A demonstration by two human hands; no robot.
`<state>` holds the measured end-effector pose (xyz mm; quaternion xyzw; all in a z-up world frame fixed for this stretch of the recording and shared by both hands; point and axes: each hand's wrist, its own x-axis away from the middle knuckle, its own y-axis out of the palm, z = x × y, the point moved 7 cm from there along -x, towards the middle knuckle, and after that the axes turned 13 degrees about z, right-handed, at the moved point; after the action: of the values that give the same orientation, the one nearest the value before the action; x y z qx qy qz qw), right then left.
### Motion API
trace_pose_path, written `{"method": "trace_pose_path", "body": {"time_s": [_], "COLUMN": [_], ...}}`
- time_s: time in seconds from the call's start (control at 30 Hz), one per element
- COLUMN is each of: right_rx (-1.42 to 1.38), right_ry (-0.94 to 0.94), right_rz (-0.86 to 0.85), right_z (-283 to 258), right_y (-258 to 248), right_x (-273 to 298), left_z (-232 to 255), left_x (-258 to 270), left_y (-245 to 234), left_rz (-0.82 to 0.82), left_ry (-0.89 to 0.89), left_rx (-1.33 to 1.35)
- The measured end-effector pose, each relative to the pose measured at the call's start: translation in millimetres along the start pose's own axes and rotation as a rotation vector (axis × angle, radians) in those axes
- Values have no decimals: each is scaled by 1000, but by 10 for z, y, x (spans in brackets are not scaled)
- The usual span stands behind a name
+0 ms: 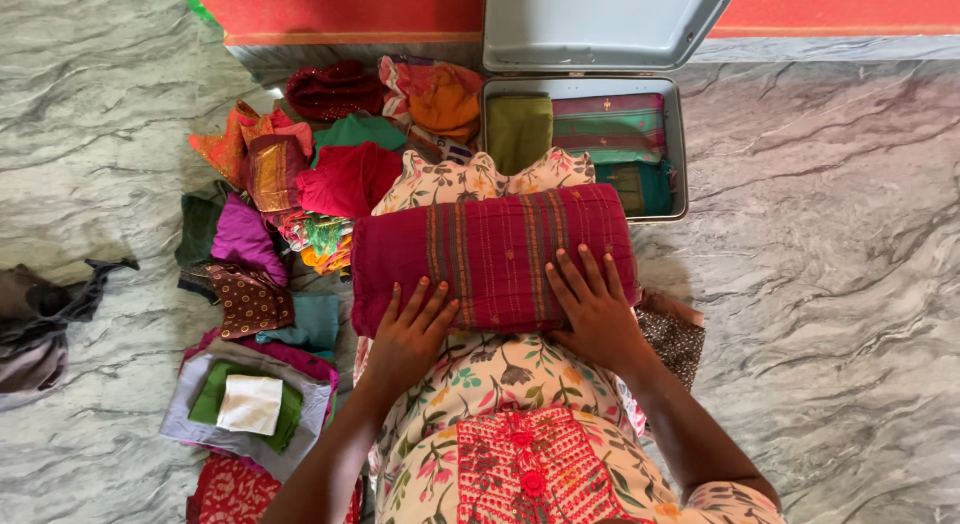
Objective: The person folds various colorful fabrics by hand and places them into an open metal suitcase on a tiled floor.
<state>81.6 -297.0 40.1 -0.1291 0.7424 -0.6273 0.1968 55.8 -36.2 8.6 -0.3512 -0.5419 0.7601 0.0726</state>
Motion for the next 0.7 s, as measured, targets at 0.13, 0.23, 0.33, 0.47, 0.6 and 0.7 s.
{"method": "trace_pose_path", "body": {"time_s": [0.13,0.23,0.33,0.47,0.6,0.7], "right_rx": [67,21,-36,-17,42,56], "right_ry": [-23,-40,-60,-56,-39,-36], "right_rz": [58,108,164,167,173,185], "right_z": [33,67,95,220,269,316], "right_y": [64,76,64,-33,-139,-172], "right_x": [28,79,101,141,153,121], "left_z": [-36,-18,51,53,-37,-97], "left_x": [-20,-117,-210,-212,-198,-246], "left_y": [-56,-186,-275,-260,-292,-361], "left_rz": [60,47,5,-90,-127,-97], "left_ry": [-53,-77,-86,-81,-68,-98], "left_rx": [132,196,192,78,57,98]}}
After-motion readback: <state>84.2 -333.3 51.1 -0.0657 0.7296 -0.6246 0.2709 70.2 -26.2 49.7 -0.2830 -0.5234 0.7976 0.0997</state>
